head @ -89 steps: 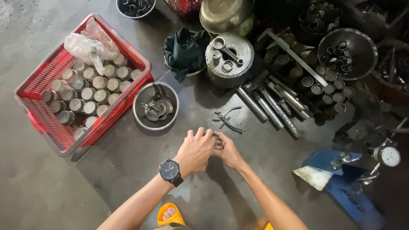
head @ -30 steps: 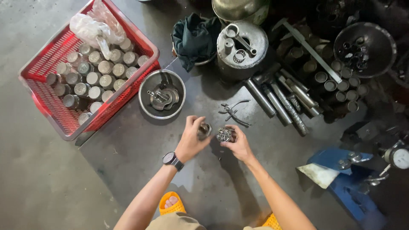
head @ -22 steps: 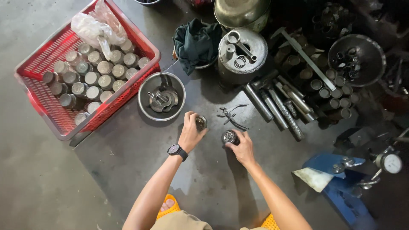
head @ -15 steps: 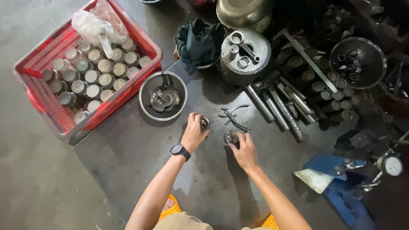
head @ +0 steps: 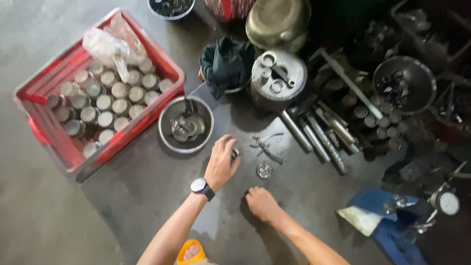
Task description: The person wipes a motorcycle piston with a cloth, then fits piston rings onto the piston by hand, pressing each ring into its groove and using pliers at times to help seat the rings, working at a bench with a basket of pistons.
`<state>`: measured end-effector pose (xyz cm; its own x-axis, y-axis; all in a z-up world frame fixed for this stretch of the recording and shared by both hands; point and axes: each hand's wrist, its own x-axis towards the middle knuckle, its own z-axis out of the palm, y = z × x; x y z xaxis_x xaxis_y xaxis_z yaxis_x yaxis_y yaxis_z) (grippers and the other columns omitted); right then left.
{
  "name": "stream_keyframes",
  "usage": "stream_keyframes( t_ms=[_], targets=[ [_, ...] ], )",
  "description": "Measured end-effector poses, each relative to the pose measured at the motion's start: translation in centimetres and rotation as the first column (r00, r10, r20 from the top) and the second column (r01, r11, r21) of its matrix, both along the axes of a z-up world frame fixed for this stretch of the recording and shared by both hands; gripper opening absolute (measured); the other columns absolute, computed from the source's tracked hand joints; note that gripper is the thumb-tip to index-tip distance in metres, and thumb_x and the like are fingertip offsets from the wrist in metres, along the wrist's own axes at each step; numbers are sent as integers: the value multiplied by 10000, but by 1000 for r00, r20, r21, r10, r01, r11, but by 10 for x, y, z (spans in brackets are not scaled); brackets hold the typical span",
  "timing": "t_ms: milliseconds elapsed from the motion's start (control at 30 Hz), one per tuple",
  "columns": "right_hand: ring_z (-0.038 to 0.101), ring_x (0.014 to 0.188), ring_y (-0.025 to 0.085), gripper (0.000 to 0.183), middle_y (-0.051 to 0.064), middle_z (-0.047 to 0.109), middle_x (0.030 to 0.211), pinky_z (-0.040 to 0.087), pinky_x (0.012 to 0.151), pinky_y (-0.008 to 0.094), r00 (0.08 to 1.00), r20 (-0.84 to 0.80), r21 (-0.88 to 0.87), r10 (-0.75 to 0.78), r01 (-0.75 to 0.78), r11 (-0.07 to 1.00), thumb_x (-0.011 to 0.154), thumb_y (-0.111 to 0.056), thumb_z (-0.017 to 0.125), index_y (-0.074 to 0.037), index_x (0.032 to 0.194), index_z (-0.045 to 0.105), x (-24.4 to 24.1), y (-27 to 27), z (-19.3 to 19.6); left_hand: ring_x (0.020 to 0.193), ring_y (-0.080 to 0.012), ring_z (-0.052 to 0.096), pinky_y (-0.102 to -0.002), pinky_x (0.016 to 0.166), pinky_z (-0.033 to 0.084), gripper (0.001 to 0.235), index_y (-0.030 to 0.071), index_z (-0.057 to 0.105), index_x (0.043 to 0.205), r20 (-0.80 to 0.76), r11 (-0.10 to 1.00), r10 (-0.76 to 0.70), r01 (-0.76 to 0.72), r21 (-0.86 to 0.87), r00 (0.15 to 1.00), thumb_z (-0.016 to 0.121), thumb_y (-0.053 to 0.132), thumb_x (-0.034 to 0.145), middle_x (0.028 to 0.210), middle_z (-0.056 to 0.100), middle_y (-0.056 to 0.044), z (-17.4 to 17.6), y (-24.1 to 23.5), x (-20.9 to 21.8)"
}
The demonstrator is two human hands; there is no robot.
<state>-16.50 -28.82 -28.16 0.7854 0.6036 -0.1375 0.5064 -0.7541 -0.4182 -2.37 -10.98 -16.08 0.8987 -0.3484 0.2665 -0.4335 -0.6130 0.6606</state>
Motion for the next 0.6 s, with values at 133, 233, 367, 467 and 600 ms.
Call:
stream_keyframes(
  t_ms=[133,233,367,467,600],
  targets=[
    [625,888,389,142,194,619,903,521,788,491,996,-82,30,-36,38,999,740,-99,677,-7,843,643,8,9,9,1281,-397,509,-492,1091,429,485,1,549,1288,158,987,-148,135,87,976,735,93,849,1366,537,-210,58,-29,59],
    [615,908,411,160,187,616,895,510,789,511,960,-158,253,-233,267,930,763,-44,683,8,882,590,14,10,23,1229,-385,532,-481,1072,438,360,-8,590,1191,350,973,-231,209,99,908,706,114,873,1276,555,-204,98,-66,106],
    [627,932,425,180,192,639,934,507,792,504,899,-266,422,-348,433,796,818,-24,701,5,961,597,32,9,49,1019,-316,592,-433,860,512,171,27,639,1026,353,929,-316,213,301,880,672,132,895,1065,578,-140,94,-115,139],
    [650,930,413,151,180,664,960,524,791,478,865,-320,488,-386,500,716,847,-29,690,-6,995,669,36,3,55,982,-287,610,-404,748,537,126,33,644,978,268,901,-268,143,409,925,639,108,877,1020,577,-128,60,-137,145],
    [693,892,347,132,165,686,929,556,802,414,816,-341,488,-466,577,655,857,-46,687,-11,963,756,34,-7,40,954,-285,606,-401,710,549,172,41,670,1019,244,955,-111,36,296,963,650,64,850,1039,576,-138,59,-139,136]
  ],
)
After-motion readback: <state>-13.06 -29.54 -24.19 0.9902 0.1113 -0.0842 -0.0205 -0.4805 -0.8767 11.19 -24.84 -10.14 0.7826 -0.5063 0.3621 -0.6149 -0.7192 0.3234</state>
